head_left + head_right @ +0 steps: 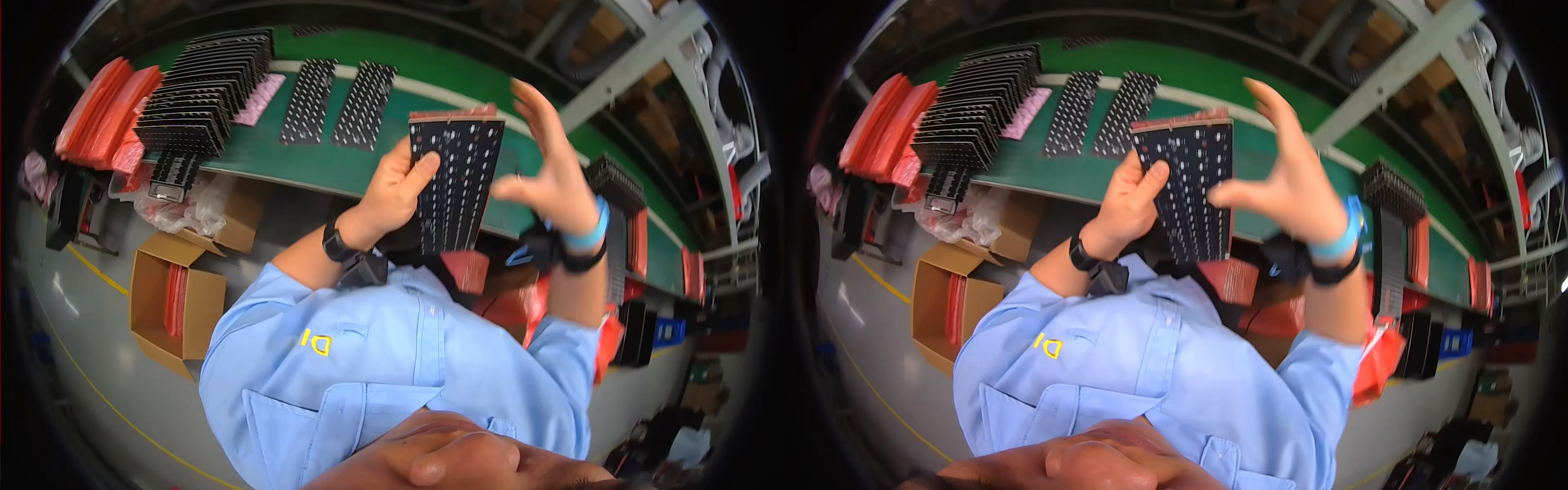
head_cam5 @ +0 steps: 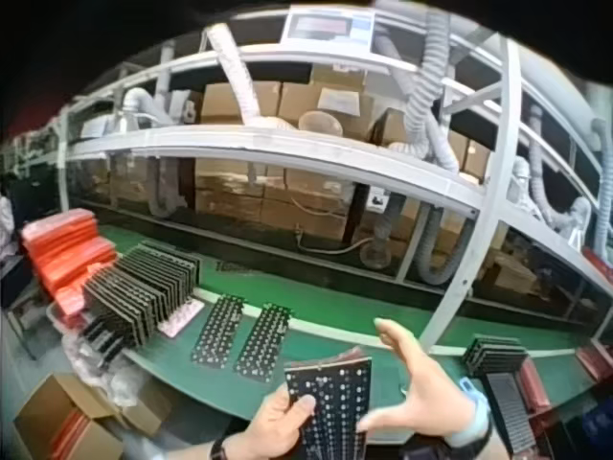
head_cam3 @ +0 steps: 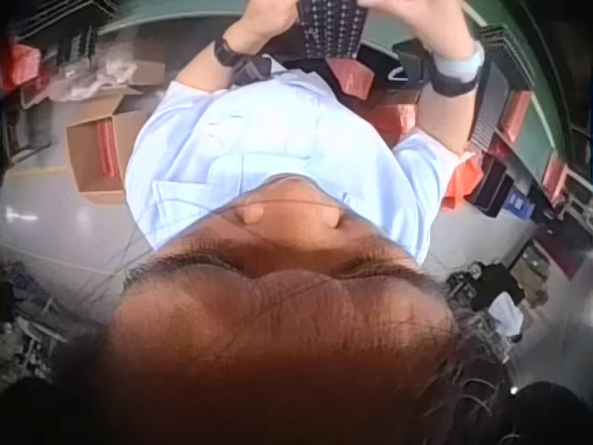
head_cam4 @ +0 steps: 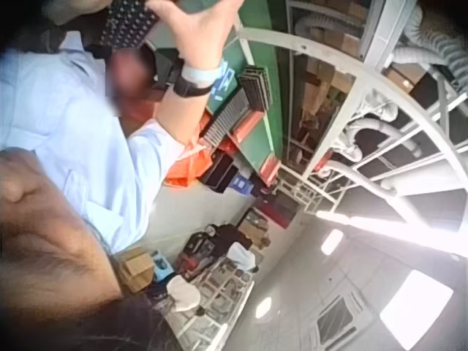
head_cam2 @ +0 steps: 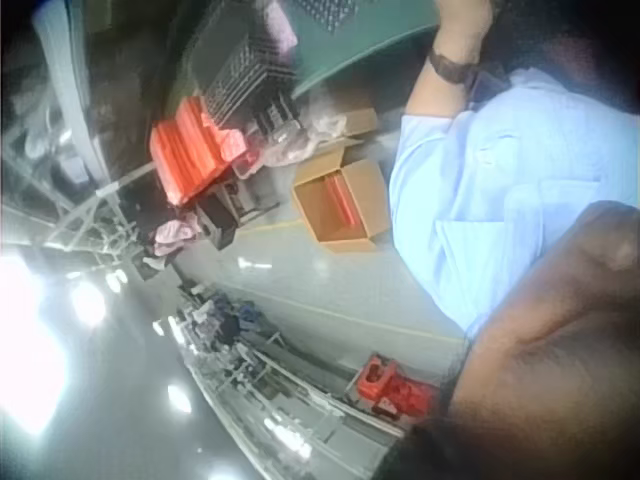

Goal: The recorder is wrapping electronic components in red bubble wrap and organizing them.

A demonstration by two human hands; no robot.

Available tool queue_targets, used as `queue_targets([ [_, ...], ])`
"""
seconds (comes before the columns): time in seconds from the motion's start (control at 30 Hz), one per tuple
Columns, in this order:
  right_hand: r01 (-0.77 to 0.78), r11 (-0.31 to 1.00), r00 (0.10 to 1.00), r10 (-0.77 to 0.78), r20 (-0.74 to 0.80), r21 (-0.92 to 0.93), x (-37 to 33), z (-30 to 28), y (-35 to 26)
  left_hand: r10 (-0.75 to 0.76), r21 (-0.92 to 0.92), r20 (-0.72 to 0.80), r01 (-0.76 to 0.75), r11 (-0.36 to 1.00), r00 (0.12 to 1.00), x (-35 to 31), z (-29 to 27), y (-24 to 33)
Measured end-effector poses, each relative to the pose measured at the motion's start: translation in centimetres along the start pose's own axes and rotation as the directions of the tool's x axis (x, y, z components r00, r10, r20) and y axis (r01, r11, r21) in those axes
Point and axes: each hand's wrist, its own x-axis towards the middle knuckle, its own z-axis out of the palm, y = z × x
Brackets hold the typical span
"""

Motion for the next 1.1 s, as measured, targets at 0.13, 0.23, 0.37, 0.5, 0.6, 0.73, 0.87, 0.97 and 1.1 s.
queue_targets([
  [0.13, -0.330, 0.943, 0.742, 0.234, 0.629, 0.038, 5.0, -1.5, -0.8, 0.134, -0.004, 0.026, -0.134, 0.991, 0.991, 0.8, 2.0, 0.0],
  [0.23, -0.094, 0.991, 0.906, 0.047, 0.420, 0.093, 6.2, -3.4, -1.9, 0.207, -0.255, 0.037, -0.191, 0.948, 0.978, 1.6, 2.5, -0.7],
  [0.37, -0.288, 0.948, 0.919, 0.235, 0.316, 0.134, 8.9, -8.1, -6.5, -0.343, 0.252, 0.297, 0.274, 0.928, 0.891, 0.7, -0.5, -6.6],
  [0.5, -0.131, 0.586, 0.939, -0.185, 0.290, 0.800, 11.1, -11.6, -6.7, -0.565, 0.327, 0.483, 0.460, 0.825, 0.669, -0.5, -0.9, -9.8],
  [0.6, -0.242, 0.942, 0.964, 0.261, -0.053, 0.230, 10.3, -14.9, -10.7, -0.311, 0.294, 0.574, 0.163, 0.942, 0.757, -2.5, -1.5, -11.0],
  [0.73, -0.225, 0.903, 0.934, 0.307, -0.184, 0.365, 7.6, -19.3, -8.4, -0.286, 0.162, 0.396, 0.240, 0.957, 0.872, -2.8, -3.5, -7.0],
  [0.87, -0.272, 0.863, 0.955, 0.297, 0.008, 0.425, 5.9, -25.4, -1.6, -0.339, 0.268, 0.317, 0.259, 0.928, 0.886, -4.1, -5.1, -3.5],
  [0.97, -0.247, 0.846, 0.951, 0.306, -0.051, 0.473, 5.4, -24.7, 0.2, -0.308, 0.417, 0.320, 0.159, 0.895, 0.896, -4.8, -5.3, -2.0],
  [1.1, -0.213, 0.872, 0.946, 0.297, -0.131, 0.440, 5.0, -22.5, 0.9, -0.334, 0.316, 0.286, 0.241, 0.918, 0.898, -5.8, -5.0, 0.0],
])
